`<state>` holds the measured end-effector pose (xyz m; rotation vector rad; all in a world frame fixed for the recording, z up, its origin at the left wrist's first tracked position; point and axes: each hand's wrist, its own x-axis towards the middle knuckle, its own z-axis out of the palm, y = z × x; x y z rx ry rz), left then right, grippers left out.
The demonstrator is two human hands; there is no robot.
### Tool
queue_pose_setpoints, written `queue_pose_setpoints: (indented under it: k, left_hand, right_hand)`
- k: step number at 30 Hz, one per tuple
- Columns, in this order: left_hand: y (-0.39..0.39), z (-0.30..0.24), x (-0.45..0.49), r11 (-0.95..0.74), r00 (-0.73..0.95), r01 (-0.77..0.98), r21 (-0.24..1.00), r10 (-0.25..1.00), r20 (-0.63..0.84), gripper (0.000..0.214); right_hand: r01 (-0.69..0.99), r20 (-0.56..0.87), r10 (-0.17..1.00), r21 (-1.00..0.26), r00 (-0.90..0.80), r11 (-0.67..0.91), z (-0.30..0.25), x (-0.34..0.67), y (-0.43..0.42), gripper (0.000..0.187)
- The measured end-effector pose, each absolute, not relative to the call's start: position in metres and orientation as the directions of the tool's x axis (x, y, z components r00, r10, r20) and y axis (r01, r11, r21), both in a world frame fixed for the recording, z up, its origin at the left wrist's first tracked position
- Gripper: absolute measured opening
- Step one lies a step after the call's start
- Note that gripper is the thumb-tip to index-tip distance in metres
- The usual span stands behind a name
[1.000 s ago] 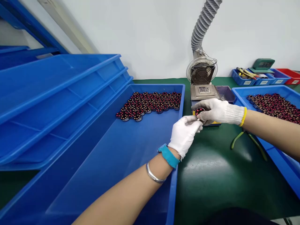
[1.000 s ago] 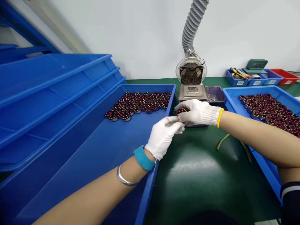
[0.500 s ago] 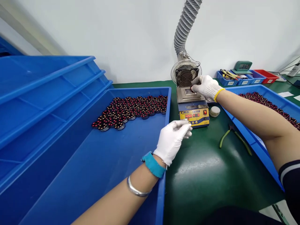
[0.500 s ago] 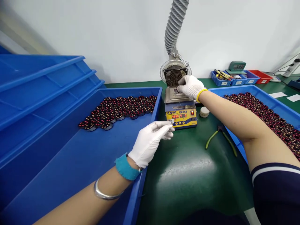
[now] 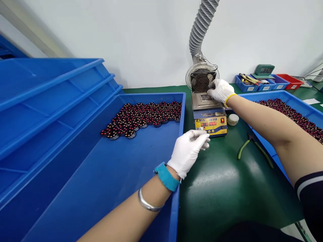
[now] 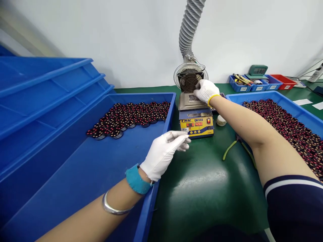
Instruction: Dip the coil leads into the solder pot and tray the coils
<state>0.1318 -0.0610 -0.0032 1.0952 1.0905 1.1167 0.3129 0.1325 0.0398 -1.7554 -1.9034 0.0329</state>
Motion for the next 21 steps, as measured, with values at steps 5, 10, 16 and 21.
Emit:
queue_pose_setpoints:
  k: [5,10,16,21]
  left_hand:
    - [-0.06,-0.004,0.132,0.106,0.111,-0.114,0.988,0.989,-0.093,0.025]
    - [-0.061,-0.003,0.132,0.099,0.117,-0.103,0.99,0.989,-0.087,0.023]
    - [-0.06,-0.003,0.131,0.097,0.123,-0.094,0.991,0.989,-0.085,0.024]
    - [-0.062,-0.005,0.132,0.066,0.126,-0.037,0.997,0.99,-0.061,0.03]
  right_hand:
    - [0.918,0.389,0.921,-0.366,0.001,0.153,0.044,0.313,0.132,0.034]
    - [0.916,0.364,0.931,-0.367,-0.02,0.163,0.04,0.312,0.126,0.033]
    - [0.849,0.336,0.939,-0.515,0.069,0.122,0.054,0.319,0.119,0.032]
    - [0.629,0.201,0.974,-0.772,0.103,0.092,0.066,0.339,0.096,0.03]
